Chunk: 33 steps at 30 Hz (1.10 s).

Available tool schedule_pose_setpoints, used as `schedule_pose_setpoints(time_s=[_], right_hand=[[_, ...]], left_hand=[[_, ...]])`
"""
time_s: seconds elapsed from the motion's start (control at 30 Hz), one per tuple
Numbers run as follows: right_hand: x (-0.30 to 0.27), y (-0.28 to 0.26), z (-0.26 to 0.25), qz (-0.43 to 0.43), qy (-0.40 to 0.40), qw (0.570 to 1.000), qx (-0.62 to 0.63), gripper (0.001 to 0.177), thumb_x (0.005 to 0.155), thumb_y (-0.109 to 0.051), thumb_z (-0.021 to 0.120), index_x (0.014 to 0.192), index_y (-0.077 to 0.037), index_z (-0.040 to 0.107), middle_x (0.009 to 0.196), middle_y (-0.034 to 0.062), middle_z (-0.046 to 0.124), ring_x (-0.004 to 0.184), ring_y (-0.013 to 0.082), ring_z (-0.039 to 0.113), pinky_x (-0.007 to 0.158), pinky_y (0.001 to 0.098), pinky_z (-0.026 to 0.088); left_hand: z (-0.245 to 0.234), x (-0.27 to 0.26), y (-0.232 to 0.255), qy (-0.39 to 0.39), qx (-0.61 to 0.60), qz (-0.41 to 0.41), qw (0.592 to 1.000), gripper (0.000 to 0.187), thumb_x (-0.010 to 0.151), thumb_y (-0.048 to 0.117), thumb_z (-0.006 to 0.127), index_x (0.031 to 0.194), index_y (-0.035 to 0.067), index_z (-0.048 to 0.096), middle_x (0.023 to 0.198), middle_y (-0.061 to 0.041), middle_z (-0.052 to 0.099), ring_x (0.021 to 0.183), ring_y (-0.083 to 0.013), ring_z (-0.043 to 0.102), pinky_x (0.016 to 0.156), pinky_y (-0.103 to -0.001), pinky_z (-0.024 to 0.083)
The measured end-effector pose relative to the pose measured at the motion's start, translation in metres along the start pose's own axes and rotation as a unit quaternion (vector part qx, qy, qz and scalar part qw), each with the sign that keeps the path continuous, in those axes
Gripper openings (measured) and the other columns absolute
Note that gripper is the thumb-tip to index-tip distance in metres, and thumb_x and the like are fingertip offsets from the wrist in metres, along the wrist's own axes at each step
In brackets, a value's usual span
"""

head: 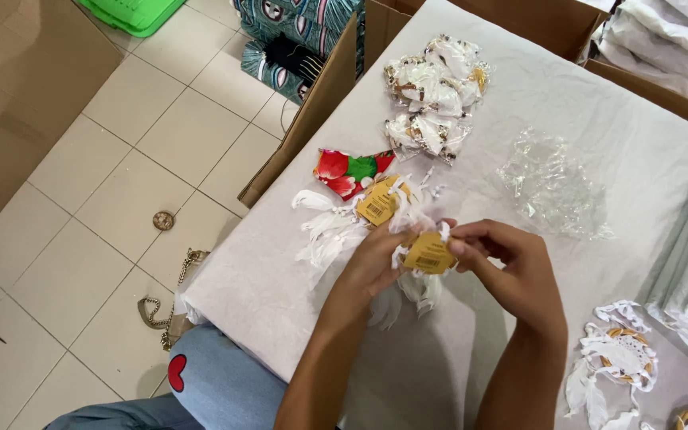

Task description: The person places small decorative dreamcatcher items into individual plastic bags and then places the bagged items into a pile.

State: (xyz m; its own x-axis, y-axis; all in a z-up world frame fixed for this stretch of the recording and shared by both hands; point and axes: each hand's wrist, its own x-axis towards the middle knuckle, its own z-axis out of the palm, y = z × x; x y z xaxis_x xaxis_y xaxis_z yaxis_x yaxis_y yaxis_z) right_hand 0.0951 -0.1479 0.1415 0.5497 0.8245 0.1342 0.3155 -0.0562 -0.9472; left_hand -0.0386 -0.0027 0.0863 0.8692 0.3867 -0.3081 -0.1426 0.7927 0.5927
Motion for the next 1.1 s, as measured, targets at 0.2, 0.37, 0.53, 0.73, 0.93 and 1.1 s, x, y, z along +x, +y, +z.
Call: schedule_pose_setpoints(time_s=[0.2, 0.37, 0.53, 0.73, 0.93, 1.1], right_hand=[[0.006, 0.005, 0.02, 0.072, 0.028, 0.997, 0.018, 0.013, 0.091, -0.003, 0.075, 0.101, 0.004, 0.077, 0.074, 0.0149, 0.073, 0.061, 0.0182, 0.071, 0.064, 0.0342, 0.062], [0.007, 0.0, 0.031, 0.074, 0.023, 0.997, -0.017, 0.011, 0.09, -0.005, 0.077, 0.098, 0.002, 0.078, 0.072, 0.0146, 0.069, 0.057, 0.0156, 0.065, 0.059, 0.0324, 0.057], [0.012, 0.022, 0.033, 0.031, 0.025, 0.997, -0.066, 0.015, 0.088, -0.01, 0.082, 0.093, 0.003, 0.075, 0.072, 0.0125, 0.059, 0.056, 0.016, 0.055, 0.055, 0.029, 0.048], [0.017, 0.006, 0.036, 0.064, -0.014, 0.998, -0.018, 0.049, 0.091, -0.01, 0.075, 0.136, 0.002, 0.059, 0.12, 0.0244, 0.066, 0.119, 0.0346, 0.064, 0.102, 0.0512, 0.049], [0.021, 0.028, 0.034, 0.161, -0.078, 0.98, 0.085, 0.055, 0.089, -0.006, 0.074, 0.142, 0.0, 0.06, 0.105, 0.0125, 0.075, 0.082, 0.0136, 0.065, 0.068, 0.0304, 0.063], [0.017, 0.058, 0.038, 0.186, -0.044, 0.973, 0.128, 0.032, 0.085, -0.004, 0.08, 0.116, 0.003, 0.076, 0.092, 0.0161, 0.079, 0.078, 0.0136, 0.063, 0.066, 0.0303, 0.058]], left_hand=[[-0.002, -0.002, -0.015, 0.024, -0.043, -0.046, 0.998, 0.054, 0.102, 0.045, 0.064, 0.134, 0.002, 0.063, 0.112, -0.017, 0.072, 0.094, -0.0293, 0.076, 0.074, -0.042, 0.066], [-0.008, -0.01, -0.002, 0.01, -0.06, -0.066, 0.996, 0.074, 0.102, 0.065, 0.049, 0.133, -0.001, 0.062, 0.111, -0.022, 0.072, 0.088, -0.0318, 0.076, 0.068, -0.044, 0.066], [-0.013, -0.016, -0.003, -0.01, -0.006, -0.033, 0.999, 0.04, 0.098, 0.023, 0.073, 0.122, -0.008, 0.064, 0.102, -0.017, 0.072, 0.078, -0.0199, 0.075, 0.06, -0.026, 0.064], [-0.027, -0.01, -0.008, 0.016, 0.033, -0.026, 0.999, 0.039, 0.091, 0.021, 0.078, 0.117, -0.007, 0.068, 0.096, -0.015, 0.071, 0.075, -0.0203, 0.074, 0.059, -0.03, 0.064], [-0.023, -0.013, -0.009, 0.065, 0.075, -0.042, 0.994, 0.042, 0.085, 0.021, 0.083, 0.11, -0.008, 0.066, 0.083, -0.009, 0.062, 0.067, -0.0133, 0.064, 0.051, -0.019, 0.055], [-0.041, 0.0, -0.021, 0.011, 0.104, -0.052, 0.993, 0.035, 0.087, 0.022, 0.083, 0.108, -0.003, 0.072, 0.085, -0.009, 0.068, 0.067, -0.0143, 0.068, 0.053, -0.023, 0.057]])
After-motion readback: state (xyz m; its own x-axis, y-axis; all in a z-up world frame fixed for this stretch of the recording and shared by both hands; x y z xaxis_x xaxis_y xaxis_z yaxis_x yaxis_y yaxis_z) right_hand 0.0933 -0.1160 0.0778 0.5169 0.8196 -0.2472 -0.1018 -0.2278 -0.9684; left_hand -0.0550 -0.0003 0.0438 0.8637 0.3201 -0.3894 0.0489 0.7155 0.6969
